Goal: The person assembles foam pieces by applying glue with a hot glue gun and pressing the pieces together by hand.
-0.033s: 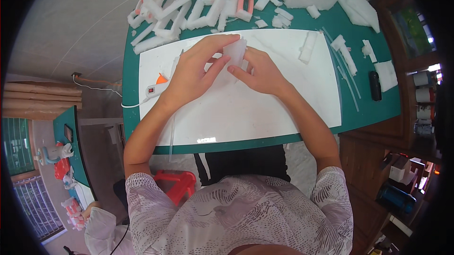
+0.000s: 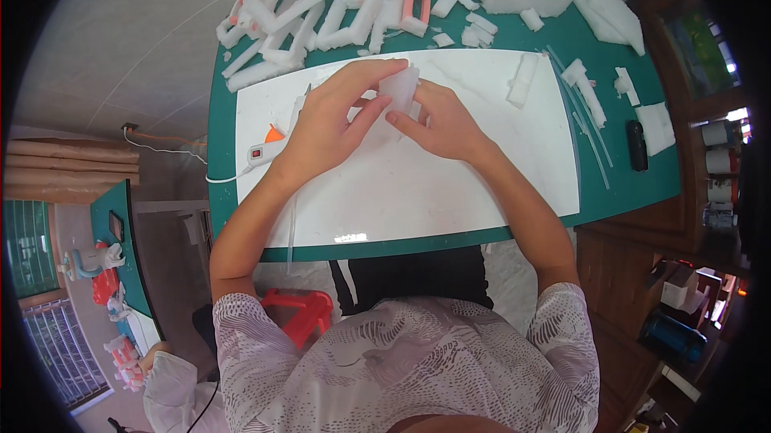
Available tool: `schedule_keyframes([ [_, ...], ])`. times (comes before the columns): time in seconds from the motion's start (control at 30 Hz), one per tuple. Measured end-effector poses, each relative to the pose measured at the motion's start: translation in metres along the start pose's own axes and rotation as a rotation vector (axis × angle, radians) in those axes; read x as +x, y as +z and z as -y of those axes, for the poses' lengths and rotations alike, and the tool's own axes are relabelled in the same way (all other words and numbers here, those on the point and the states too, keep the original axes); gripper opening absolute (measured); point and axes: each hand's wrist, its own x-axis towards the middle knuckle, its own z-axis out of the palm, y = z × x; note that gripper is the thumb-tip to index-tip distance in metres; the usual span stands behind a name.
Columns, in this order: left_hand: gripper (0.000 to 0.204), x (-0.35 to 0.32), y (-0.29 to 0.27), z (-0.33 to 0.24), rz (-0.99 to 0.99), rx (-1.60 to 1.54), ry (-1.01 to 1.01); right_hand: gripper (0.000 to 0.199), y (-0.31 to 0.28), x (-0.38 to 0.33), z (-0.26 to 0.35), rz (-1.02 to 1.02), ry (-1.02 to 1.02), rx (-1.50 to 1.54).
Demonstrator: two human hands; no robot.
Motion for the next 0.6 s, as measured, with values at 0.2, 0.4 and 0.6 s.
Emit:
schedule_keyframes([
  [0.2,0.048,-0.004,0.004,-0.002,-0.012,-0.008,-0.051,0.026,0.003,-0.002,-0.006,-0.013,-0.048,0.002],
  [0.4,0.051,-0.007,0.0,-0.003,-0.02,-0.055,-0.123,0.027,0.006,-0.003,-0.005,0.04,-0.062,-0.048],
  [0.6,0.063,-0.012,0.001,-0.001,-0.024,-0.151,-0.23,0.027,0.015,-0.004,-0.018,0.031,-0.133,-0.141],
])
